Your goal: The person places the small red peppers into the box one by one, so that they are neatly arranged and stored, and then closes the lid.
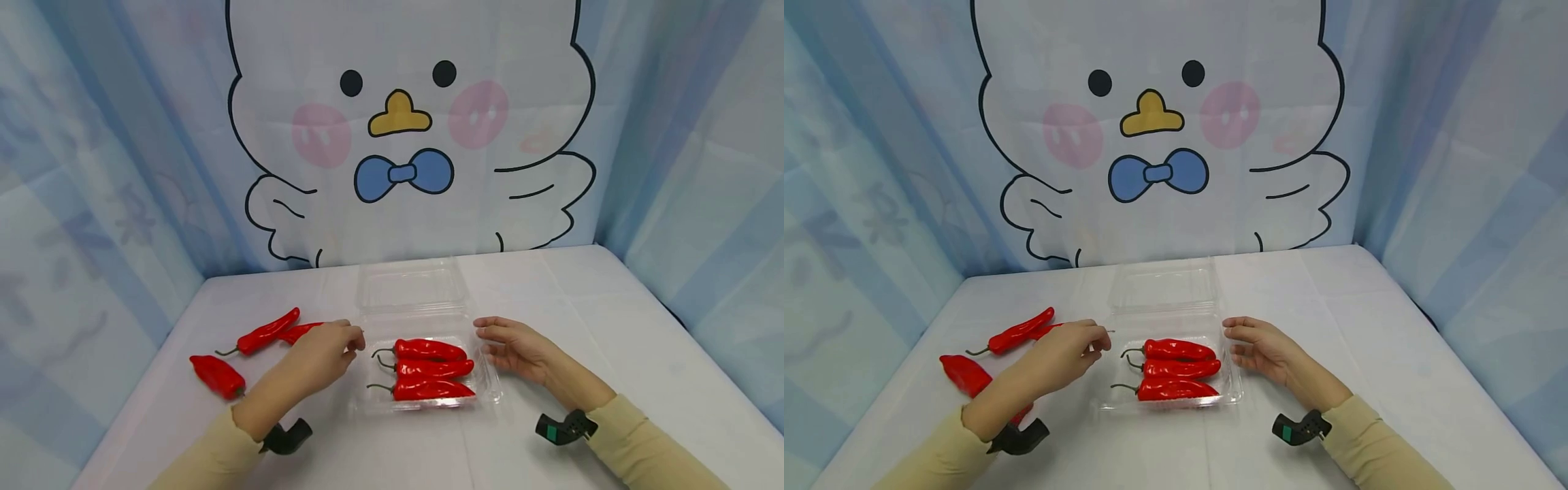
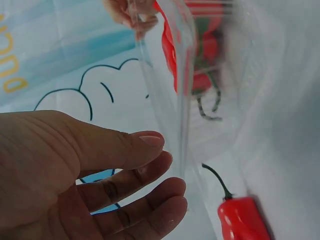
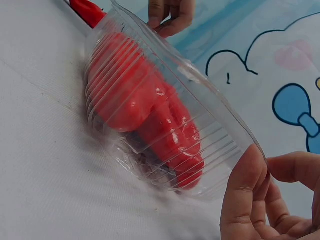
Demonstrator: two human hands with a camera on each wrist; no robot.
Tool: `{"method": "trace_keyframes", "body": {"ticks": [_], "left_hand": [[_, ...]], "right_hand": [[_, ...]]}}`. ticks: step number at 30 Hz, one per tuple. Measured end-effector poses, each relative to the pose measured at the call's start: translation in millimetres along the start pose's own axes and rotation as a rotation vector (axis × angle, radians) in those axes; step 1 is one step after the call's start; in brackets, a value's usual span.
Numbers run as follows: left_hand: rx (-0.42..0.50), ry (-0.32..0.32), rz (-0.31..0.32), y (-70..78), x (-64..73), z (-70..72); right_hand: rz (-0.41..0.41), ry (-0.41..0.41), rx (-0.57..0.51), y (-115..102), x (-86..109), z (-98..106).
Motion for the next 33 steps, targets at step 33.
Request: {"method": "trace_keyframes", "body": {"ticks": [33], "left_hand": [[-0.079,-0.107,0.328,-74.4,33.4,3.5]], "right_hand": [[0.000,0.007,0.007,0.4,-1.6,1.5]]}}
Point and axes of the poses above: each hand's wrist, its own x-axis away from the middle knuckle, its own z-axis out of the back of the hand, y = z × x, the point moved 1 cm from there along -x, towards the middle knuckle, and after that the axes turned 14 degrees about z, right-handed, at the moved point
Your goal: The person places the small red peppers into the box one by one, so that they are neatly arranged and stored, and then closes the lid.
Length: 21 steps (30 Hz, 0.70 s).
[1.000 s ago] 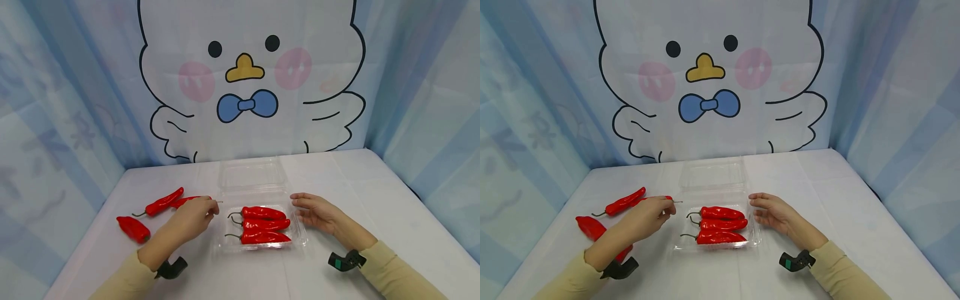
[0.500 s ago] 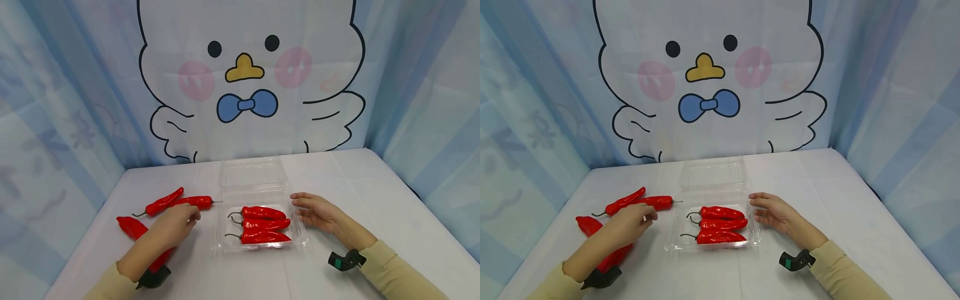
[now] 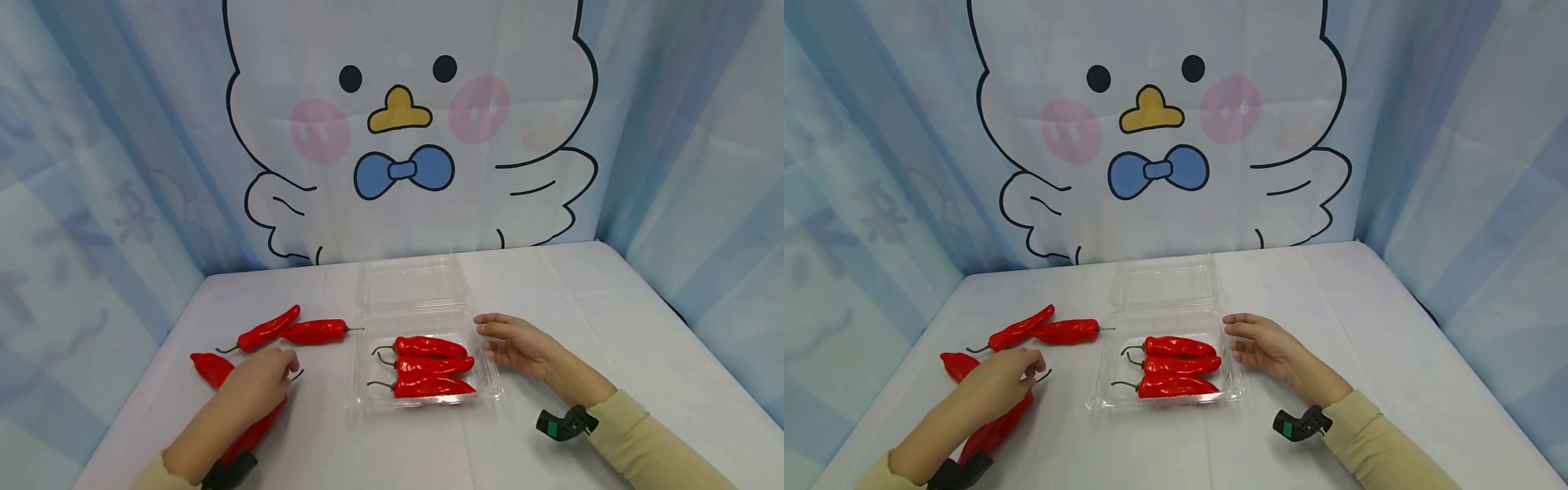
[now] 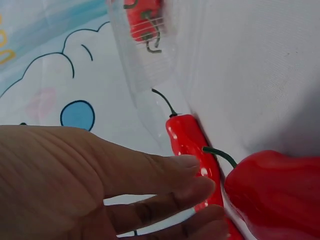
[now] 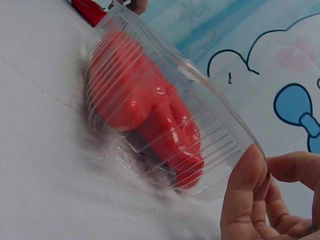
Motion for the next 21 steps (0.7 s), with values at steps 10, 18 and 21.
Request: {"method": "trace_keyframes", "body": {"ticks": [10,18,21], "left_hand": [[0.020,-0.040,0.031,-18.1,-0.1,-5.8],[0.023,-0.071,0.058,-21.2,-4.7,-8.0],[0.021,-0.102,0.076,-19.9,-5.4,-12.7]], "right_hand": [[-0.004,-0.002,-0.008,-2.1,-0.2,-0.7],[0.006,-0.011,-0.001,-3.1,0.2,-0.8],[0.007,-0.020,0.006,-1.1,0.9,-0.9]]}}
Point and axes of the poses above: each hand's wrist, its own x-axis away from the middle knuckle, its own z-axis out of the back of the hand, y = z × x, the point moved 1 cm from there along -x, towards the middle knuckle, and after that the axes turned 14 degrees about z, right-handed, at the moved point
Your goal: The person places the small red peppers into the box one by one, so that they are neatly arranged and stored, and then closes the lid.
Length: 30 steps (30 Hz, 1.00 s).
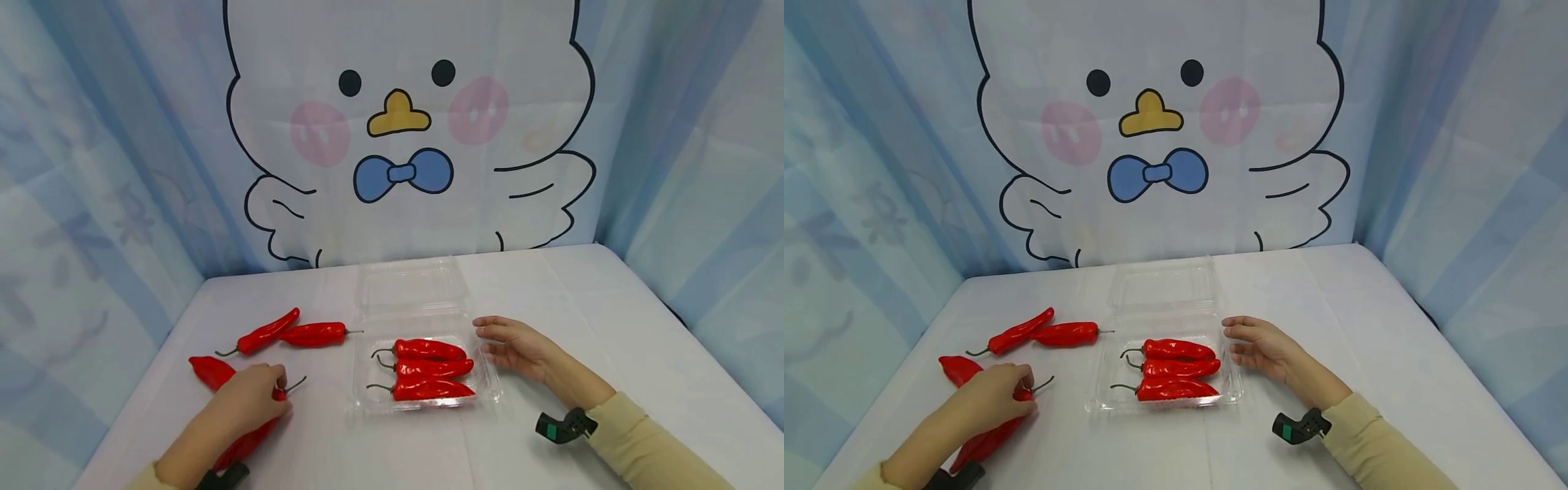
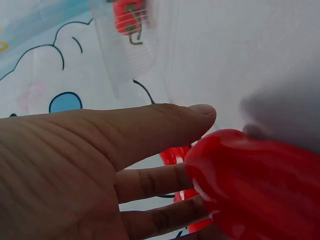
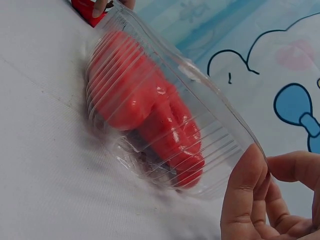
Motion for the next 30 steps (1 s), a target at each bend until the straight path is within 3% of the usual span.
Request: {"method": "trace_keyframes", "body": {"ticks": [6,13,23,30], "left_hand": [[-0.014,-0.004,0.011,4.0,-1.8,-7.2],[-0.001,0.041,-0.017,7.7,1.0,-0.5],[0.060,0.032,-0.008,10.2,3.8,4.5],[0.092,0.078,-0.039,12.8,6.0,7.4]], "right_hand": [[-0.004,0.003,0.008,1.7,-0.1,-1.9],[-0.010,0.026,-0.005,0.8,-0.9,-0.4],[-0.007,0.021,-0.010,-0.1,0.5,-2.3],[-0.006,0.019,-0.010,0.0,0.2,-1.1]]}}
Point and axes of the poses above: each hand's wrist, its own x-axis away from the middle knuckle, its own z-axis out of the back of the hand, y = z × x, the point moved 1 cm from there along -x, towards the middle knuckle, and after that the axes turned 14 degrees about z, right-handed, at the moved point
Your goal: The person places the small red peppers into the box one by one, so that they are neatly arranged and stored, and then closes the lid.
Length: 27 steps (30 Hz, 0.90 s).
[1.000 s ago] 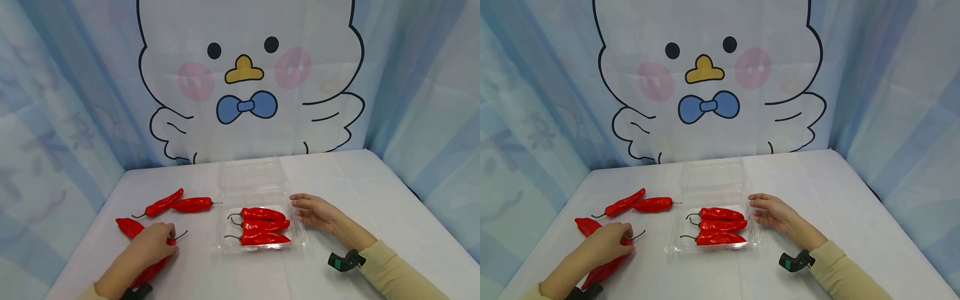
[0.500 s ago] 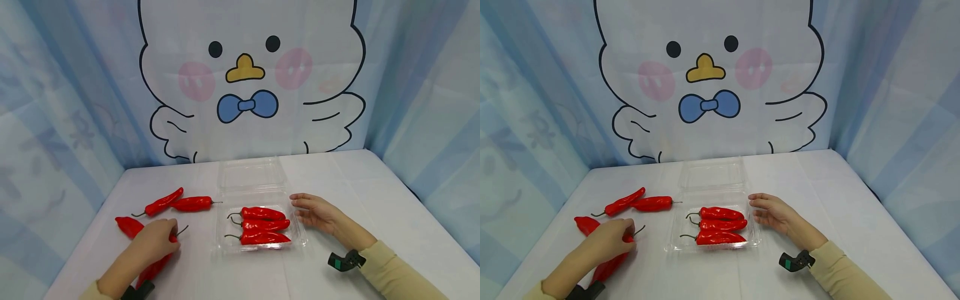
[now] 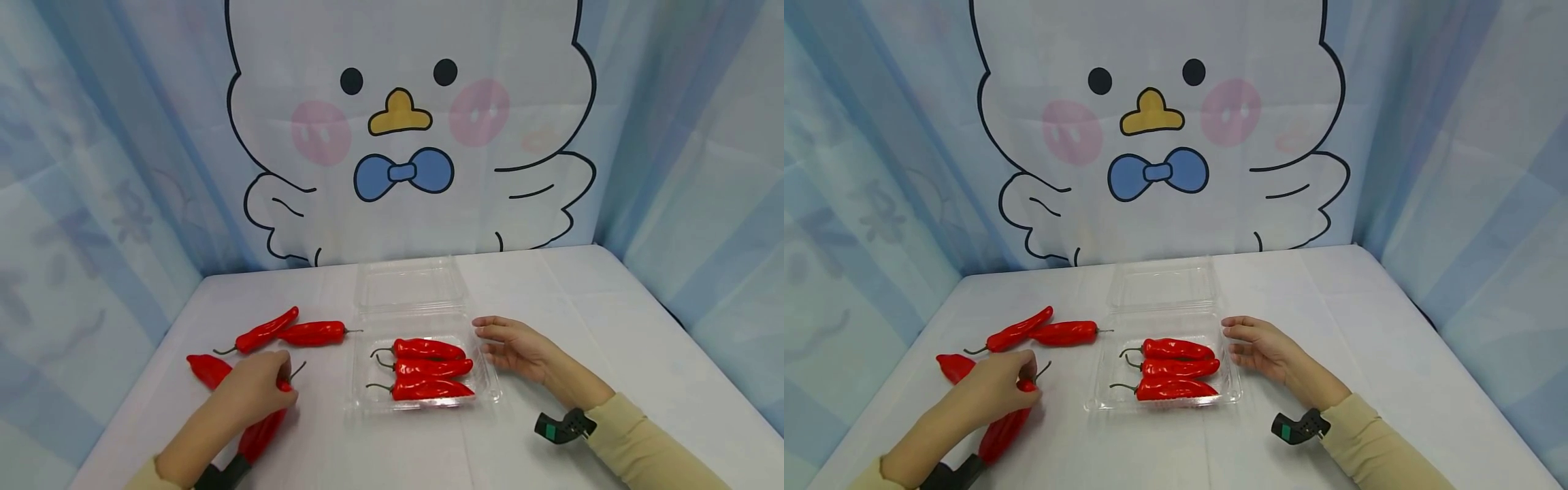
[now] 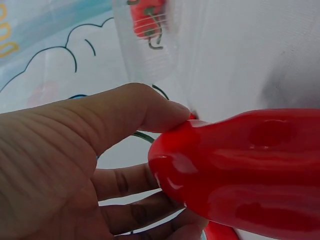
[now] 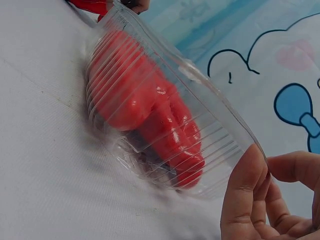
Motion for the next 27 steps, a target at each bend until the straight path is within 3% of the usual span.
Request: {"method": "trace_keyframes", "body": {"ticks": [9,18,27], "left_hand": [[0.077,0.031,-0.031,4.5,4.7,7.8],[0.127,0.074,-0.116,4.8,8.6,19.0],[0.169,0.101,-0.129,4.1,9.9,29.4]], "right_hand": [[-0.001,-0.008,-0.003,-0.1,1.1,0.0],[0.001,0.002,0.002,0.7,0.0,0.0],[0.001,0.001,0.011,-0.6,0.4,-0.9]]}}
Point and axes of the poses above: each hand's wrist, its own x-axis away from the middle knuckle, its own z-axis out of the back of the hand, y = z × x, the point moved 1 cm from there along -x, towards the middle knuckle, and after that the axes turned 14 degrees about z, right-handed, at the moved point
